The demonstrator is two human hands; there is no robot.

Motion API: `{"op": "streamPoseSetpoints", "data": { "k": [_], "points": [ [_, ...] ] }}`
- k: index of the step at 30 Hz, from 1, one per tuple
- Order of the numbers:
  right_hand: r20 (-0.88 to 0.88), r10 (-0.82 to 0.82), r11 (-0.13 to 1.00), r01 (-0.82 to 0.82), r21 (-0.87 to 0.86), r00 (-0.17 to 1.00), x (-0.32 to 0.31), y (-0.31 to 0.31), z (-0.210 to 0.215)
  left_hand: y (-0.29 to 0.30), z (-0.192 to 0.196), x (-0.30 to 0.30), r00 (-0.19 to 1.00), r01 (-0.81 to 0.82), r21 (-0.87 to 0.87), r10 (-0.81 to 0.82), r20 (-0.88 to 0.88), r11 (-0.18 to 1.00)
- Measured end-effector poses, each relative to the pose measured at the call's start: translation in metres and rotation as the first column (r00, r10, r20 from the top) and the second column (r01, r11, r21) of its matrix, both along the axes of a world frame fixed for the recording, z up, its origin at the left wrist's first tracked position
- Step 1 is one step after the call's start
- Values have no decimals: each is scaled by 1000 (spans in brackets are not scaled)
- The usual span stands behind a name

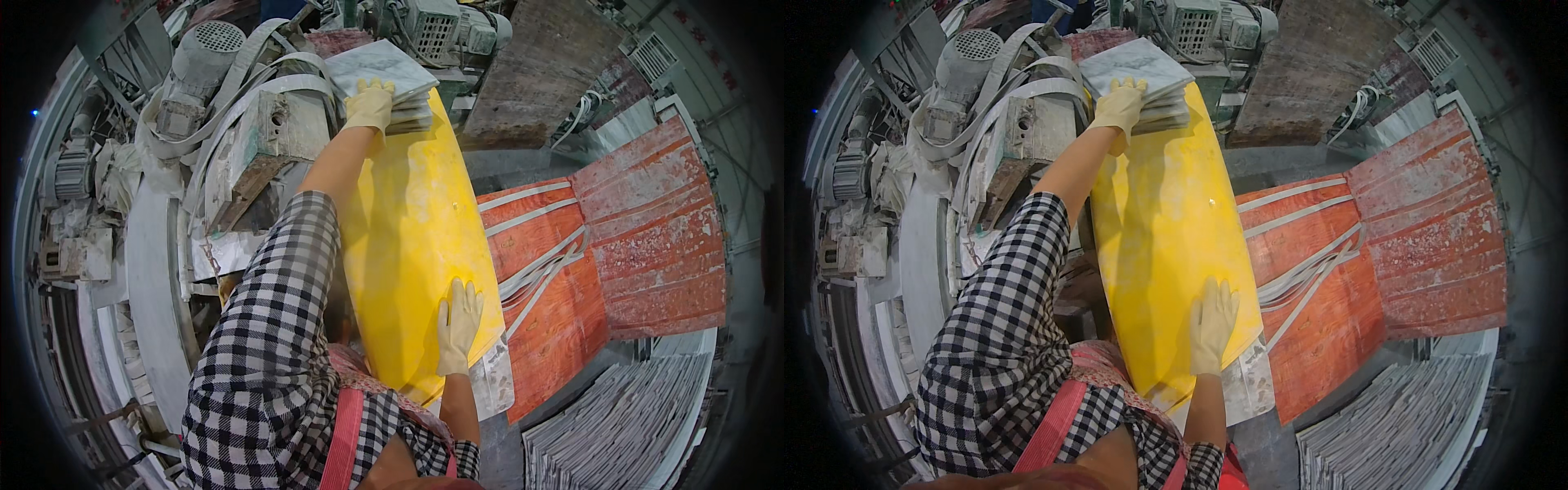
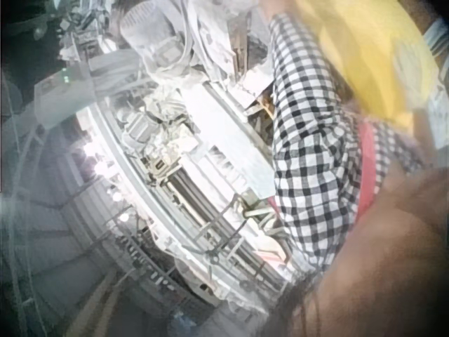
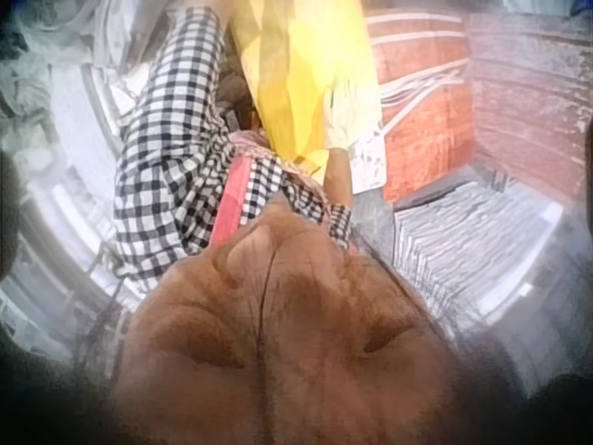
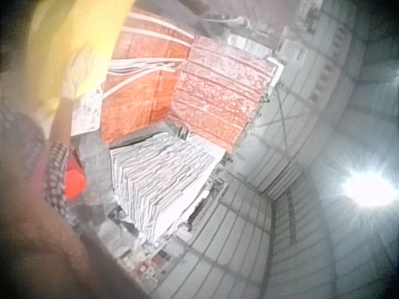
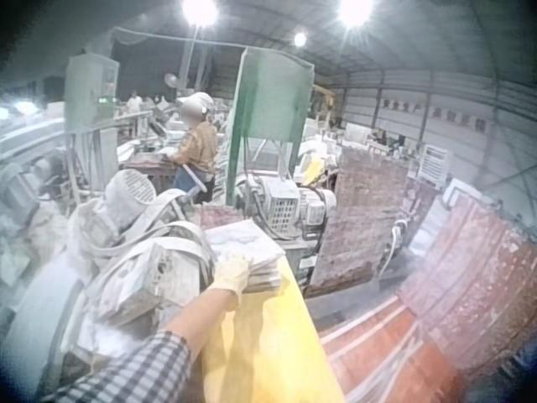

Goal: The person repeatedly picks up rectangular tiles from a yellow conveyor and stacks them on a nearby pile. The person uses both hands to lift and place the tiles, maintaining a steady rhythm throughout the clip.

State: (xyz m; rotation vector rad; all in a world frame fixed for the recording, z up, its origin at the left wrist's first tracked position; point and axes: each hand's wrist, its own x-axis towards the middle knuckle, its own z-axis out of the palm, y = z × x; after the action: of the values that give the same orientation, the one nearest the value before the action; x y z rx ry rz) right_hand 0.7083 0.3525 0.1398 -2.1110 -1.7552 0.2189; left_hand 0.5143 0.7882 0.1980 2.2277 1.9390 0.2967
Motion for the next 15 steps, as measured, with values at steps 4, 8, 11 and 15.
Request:
{"op": "streamPoseSetpoints", "data": {
  "k": [4, 8, 11, 15],
  "points": [
    [-23, 4, 1000, -5, -6, 1000, -1, 0, 1, 4, -7, -2, 989, -65, 77, 54, 135, 995],
    [-4, 0, 1000, 0, 6, 1000, -1, 1, 2, -11, 19, -4, 996, 69, 93, -64, -55, 993],
    [4, 0, 1000, 0, 18, 1000, -1, 1, 2, -22, 54, -3, 927, 190, 44, -165, -337, 981],
    [-16, 0, 1000, 0, 13, 1000, -1, 0, 1, -19, 81, 4, 935, 222, 21, -206, -289, 975]
  ]
}}
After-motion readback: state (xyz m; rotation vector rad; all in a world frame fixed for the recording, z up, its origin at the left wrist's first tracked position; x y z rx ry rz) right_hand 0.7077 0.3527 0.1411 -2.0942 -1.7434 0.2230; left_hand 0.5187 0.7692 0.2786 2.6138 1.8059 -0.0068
